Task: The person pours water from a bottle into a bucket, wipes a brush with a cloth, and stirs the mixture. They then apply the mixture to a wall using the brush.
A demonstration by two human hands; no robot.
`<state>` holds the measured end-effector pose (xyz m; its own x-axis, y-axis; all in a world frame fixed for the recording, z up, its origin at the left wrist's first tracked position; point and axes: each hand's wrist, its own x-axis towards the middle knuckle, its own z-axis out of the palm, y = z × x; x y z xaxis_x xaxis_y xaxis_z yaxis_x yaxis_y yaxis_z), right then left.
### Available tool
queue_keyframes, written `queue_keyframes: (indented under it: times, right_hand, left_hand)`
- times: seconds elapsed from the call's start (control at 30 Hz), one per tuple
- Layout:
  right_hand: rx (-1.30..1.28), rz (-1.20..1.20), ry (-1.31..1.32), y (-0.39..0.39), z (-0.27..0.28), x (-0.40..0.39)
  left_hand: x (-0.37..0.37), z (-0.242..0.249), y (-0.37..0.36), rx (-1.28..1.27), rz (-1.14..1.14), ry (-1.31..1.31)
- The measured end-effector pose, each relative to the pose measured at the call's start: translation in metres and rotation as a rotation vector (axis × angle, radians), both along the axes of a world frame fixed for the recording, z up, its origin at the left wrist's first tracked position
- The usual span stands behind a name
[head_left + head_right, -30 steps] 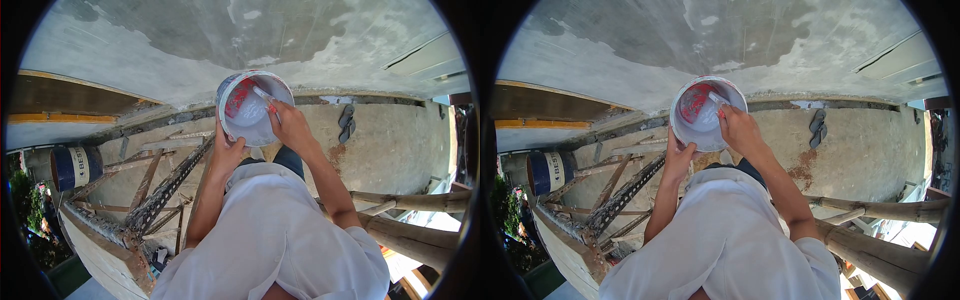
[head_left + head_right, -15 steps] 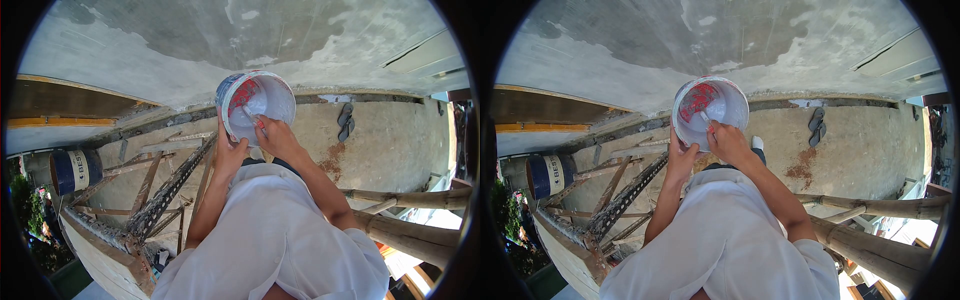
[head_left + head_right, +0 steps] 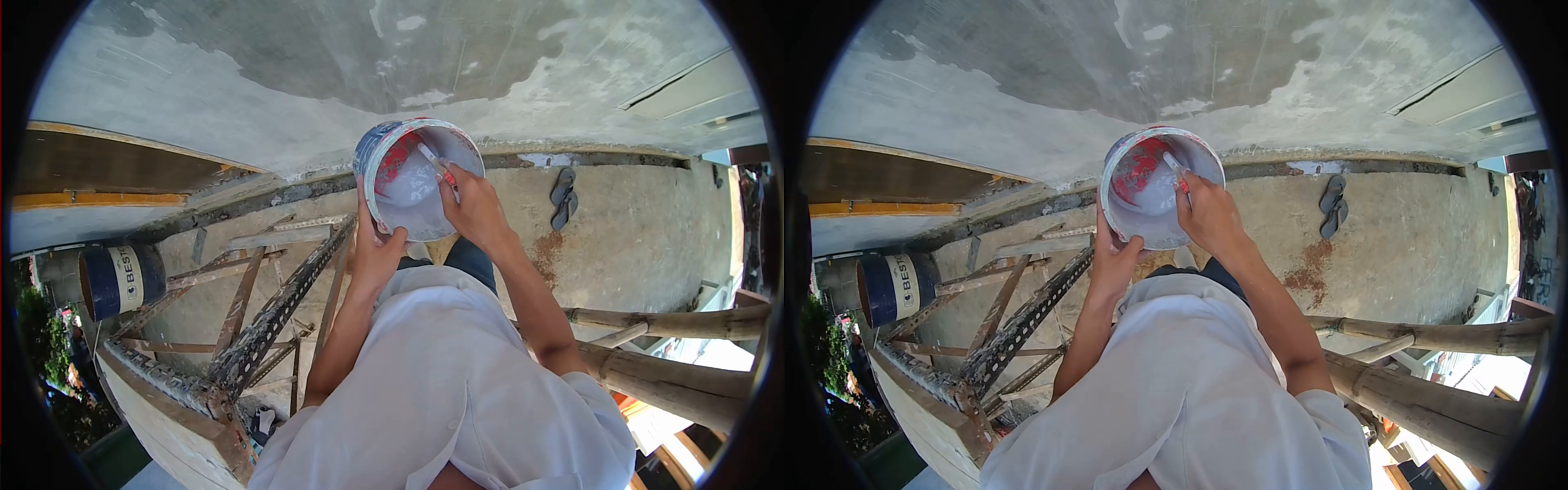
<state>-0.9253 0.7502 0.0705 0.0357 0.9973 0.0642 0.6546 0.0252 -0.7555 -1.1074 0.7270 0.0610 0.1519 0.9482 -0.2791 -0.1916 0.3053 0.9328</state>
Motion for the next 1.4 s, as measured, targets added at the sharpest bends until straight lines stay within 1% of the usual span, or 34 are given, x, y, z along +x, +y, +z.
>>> queue_keyframes:
  times: [0.07, 0.17, 0.27, 0.37, 0.47, 0.57, 0.67, 0.7, 0.77, 0.9, 1.0, 1.1, 1.23, 1.33, 1.37, 1.4]
  right_hand:
    - [0.012, 0.009, -0.086, -0.001, -0.011, -0.002]
    - [-0.088, 0.03, -0.067, -0.006, -0.008, -0.014]
    - [-0.12, 0.109, -0.005, -0.014, -0.019, -0.023]
    - [-0.148, 0.174, 0.078, -0.019, -0.015, -0.028]
    - [-0.156, 0.183, 0.174, -0.017, -0.009, -0.026]
    - [-0.118, 0.116, 0.226, -0.011, -0.004, -0.02]
    - [-0.044, 0.081, 0.086, -0.004, -0.007, -0.011]
    - [-0.037, 0.067, 0.024, -0.004, -0.009, -0.009]
    - [-0.095, 0.103, -0.043, -0.005, -0.027, -0.008]
    - [-0.141, 0.157, -0.045, -0.017, -0.049, -0.024]
    - [-0.242, 0.192, 0.068, -0.02, -0.044, -0.024]
    - [-0.317, 0.188, 0.184, -0.021, -0.026, -0.014]
    - [-0.22, 0.041, 0.404, -0.029, -0.007, 0.003]
    - [-0.163, -0.082, 0.496, -0.033, -0.013, 0.014]
    - [-0.197, -0.085, 0.509, -0.033, -0.012, 0.019]
    - [-0.169, -0.1, 0.472, -0.035, -0.014, 0.021]
  left_hand:
    - [0.001, -0.001, 0.0, -0.009, -0.007, -0.023]
    - [0.003, -0.001, 0.0, 0.001, 0.004, -0.015]
    - [0.001, -0.005, 0.001, 0.01, -0.016, -0.028]
    - [-0.002, 0.0, 0.001, -0.009, -0.017, 0.002]
    - [-0.008, -0.004, 0.0, -0.054, -0.054, 0.06]
    - [-0.009, 0.002, 0.002, -0.136, -0.018, 0.08]
    - [-0.009, -0.004, 0.0, -0.13, 0.001, -0.004]
    - [-0.011, -0.011, 0.0, -0.12, -0.027, 0.012]
    - [-0.01, -0.01, -0.002, -0.147, -0.048, 0.039]
    - [-0.008, -0.019, -0.002, -0.164, -0.054, 0.093]
    - [-0.006, -0.023, -0.001, -0.16, -0.043, 0.087]
    - [-0.012, -0.034, 0.0, -0.146, -0.054, 0.085]
    - [-0.013, -0.036, -0.001, -0.188, -0.024, 0.06]
    - [-0.016, -0.042, -0.003, -0.237, -0.002, 0.026]
    - [-0.02, -0.047, -0.003, -0.268, -0.029, -0.002]
    - [-0.02, -0.049, -0.004, -0.267, -0.029, 0.007]
